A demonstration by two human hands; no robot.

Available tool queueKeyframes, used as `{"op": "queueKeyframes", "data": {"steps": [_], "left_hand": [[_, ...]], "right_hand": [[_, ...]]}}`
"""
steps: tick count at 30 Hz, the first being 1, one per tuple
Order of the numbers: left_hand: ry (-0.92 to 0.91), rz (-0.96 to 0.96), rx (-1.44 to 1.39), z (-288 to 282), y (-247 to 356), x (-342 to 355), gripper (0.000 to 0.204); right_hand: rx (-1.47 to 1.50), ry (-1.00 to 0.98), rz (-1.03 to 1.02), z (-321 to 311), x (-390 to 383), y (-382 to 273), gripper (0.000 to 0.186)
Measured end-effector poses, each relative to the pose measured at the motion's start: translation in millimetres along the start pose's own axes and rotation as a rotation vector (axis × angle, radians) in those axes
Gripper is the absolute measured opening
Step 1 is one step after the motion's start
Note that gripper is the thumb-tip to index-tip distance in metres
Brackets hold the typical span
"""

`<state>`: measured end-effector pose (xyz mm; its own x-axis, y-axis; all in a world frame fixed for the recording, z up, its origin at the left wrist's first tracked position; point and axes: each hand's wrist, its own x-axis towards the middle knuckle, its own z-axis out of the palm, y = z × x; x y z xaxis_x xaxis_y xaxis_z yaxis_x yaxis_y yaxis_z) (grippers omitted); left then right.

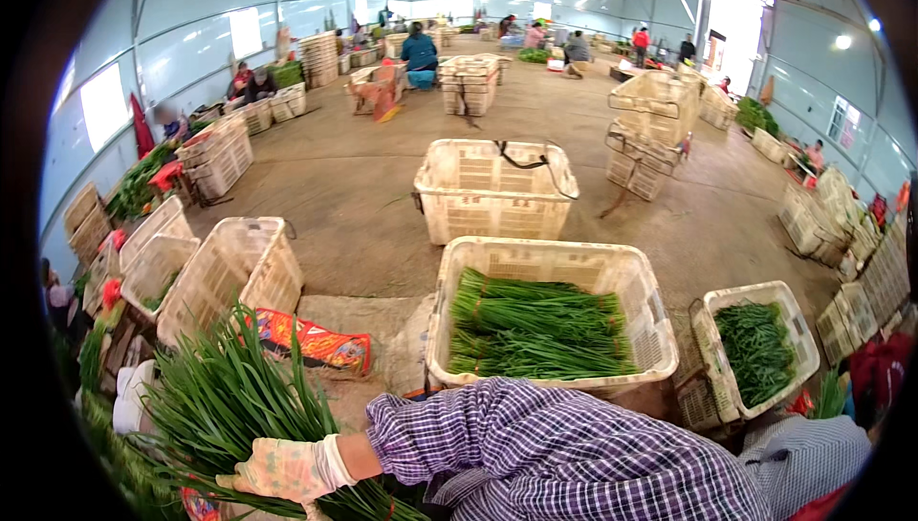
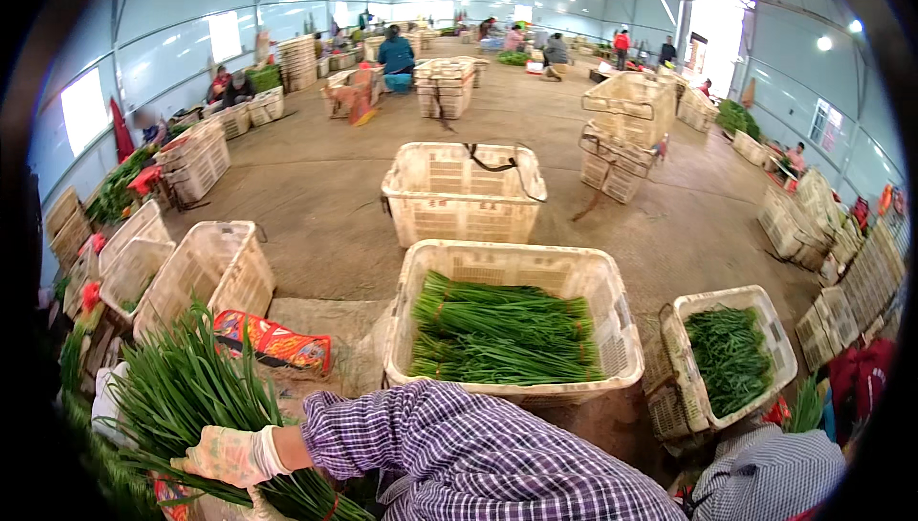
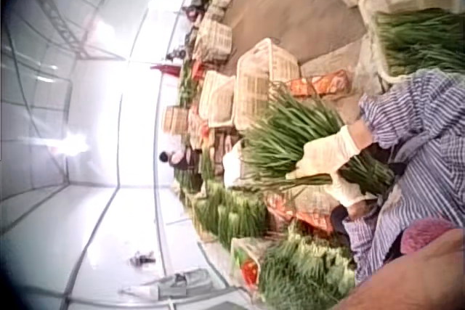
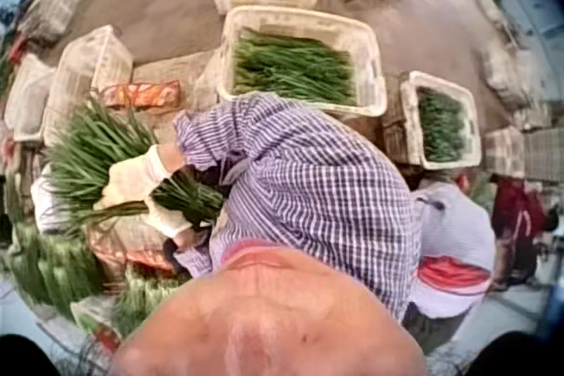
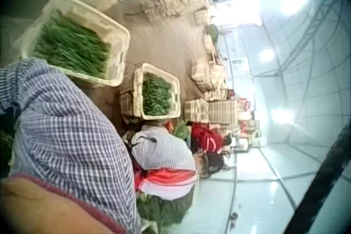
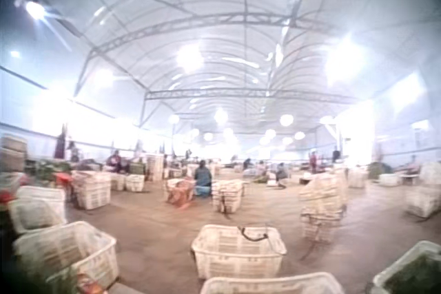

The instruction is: The person gathers green leafy vegetables, trims the ends with a knife, aligns the stalks, and ties them into bundles using red rubber bands. The finished bundles are placed into a nearby plastic crate.

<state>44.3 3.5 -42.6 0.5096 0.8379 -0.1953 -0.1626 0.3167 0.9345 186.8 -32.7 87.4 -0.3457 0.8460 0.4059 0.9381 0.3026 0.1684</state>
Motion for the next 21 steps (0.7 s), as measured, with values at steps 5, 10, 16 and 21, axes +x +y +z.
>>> {"op": "queueKeyframes", "data": {"steps": [5,10,16,21], "left_hand": [[-0.085,0.020,-0.003,17,-22,22,0.036],[-0.028,0.027,0.062,70,18,-5,0.041],[-0.050,0.041,0.032,76,9,4,0.047],[-0.017,0.165,0.121,85,13,-4,0.053]], "right_hand": [[-0.163,0.134,0.098,11,-22,15,0.058],[0.372,0.650,0.399,-15,-31,44,0.029],[0.155,0.473,0.035,-80,-24,34,0.016],[-0.169,0.283,0.029,-30,-21,39,0.018]]}}
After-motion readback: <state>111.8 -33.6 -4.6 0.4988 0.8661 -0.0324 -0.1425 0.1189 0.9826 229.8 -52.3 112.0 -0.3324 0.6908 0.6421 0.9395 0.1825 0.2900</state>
